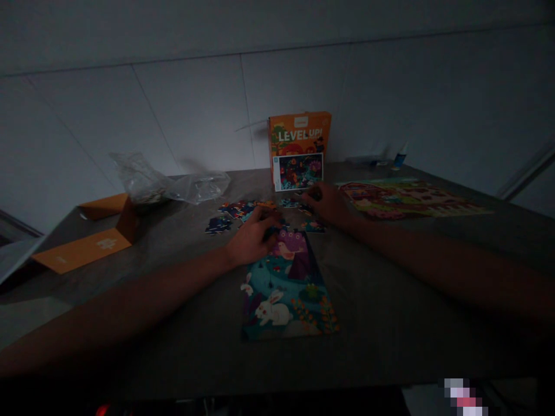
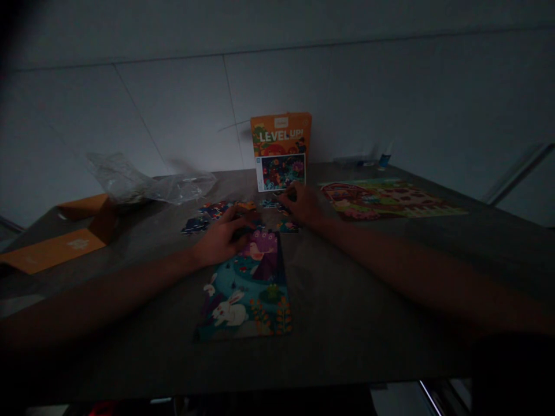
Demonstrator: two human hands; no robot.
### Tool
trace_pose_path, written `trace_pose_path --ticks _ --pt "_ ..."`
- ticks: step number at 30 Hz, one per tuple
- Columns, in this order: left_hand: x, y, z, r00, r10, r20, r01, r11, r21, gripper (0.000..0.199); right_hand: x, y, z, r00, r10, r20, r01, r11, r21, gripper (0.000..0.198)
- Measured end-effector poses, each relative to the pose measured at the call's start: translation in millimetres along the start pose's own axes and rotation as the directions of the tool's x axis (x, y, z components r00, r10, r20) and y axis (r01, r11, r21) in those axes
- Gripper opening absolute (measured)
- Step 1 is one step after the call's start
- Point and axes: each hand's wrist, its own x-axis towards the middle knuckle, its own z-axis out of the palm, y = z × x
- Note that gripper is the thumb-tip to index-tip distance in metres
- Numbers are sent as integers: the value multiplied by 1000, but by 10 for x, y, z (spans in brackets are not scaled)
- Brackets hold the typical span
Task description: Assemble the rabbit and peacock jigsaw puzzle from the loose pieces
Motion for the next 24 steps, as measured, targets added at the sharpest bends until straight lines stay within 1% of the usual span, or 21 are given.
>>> trace_pose_path --ticks 2,3,5,6,8,11,12,13,15,16,17,18,20,21,22,23,24 --pt "10 -2 -15 1000 -28 -8 28 999 20 35 -13 -3 12 989 -48 143 61 994 -91 16" --pt "23 -21 -35 998 -61 -18 61 997 44 35 -16 -4 14 979 -60 195 85 988 -125 14" --pt "61 -102 -106 985 -167 -52 172 978 120 36 -18 -7 14 966 -71 249 114 980 -163 14" --pt "82 -162 -153 970 -234 -68 243 956 167 34 -16 -7 14 965 -70 254 117 978 -175 15" --pt "117 -302 -248 918 -380 -114 396 884 247 34 -8 0 14 963 -63 261 114 976 -187 16" --pt "114 -485 -313 849 -505 -157 525 774 352 46 5 18 20 960 -66 273 121 974 -191 17" --pt "99 -525 -304 840 -528 -123 533 760 373 49 6 20 22 960 -74 270 130 972 -196 19" --pt "81 -553 -284 841 -534 -90 525 764 376 50 4 15 21 962 -89 260 144 969 -202 20" --pt "47 -579 -227 856 -516 -20 485 789 378 51 -14 -21 12 957 -159 241 208 960 -190 22" --pt "35 -583 -200 870 -494 -6 458 803 382 50 -32 -53 5 945 -220 241 264 950 -167 23" --pt "27 -582 -177 881 -474 -1 437 812 387 49 -56 -93 -2 921 -296 252 335 933 -130 24" --pt "23 -580 -161 889 -458 -5 423 817 393 50 -85 -138 -8 883 -381 273 417 905 -85 25" --pt "22 -577 -147 896 -444 -12 411 819 401 52 -146 -225 -12 770 -540 340 569 822 20 30" --pt "23 -577 -147 896 -443 -12 410 819 402 55 -173 -258 -9 700 -604 380 625 776 84 32" --pt "24 -579 -149 897 -442 -7 408 820 400 58 -195 -282 -3 641 -650 408 660 738 138 34" --pt "26 -584 -152 898 -440 -3 405 824 397 60 -209 -295 4 603 -675 424 678 714 174 35" --pt "27 -591 -155 900 -435 -1 401 828 392 60 -216 -298 11 575 -693 435 688 697 201 36"
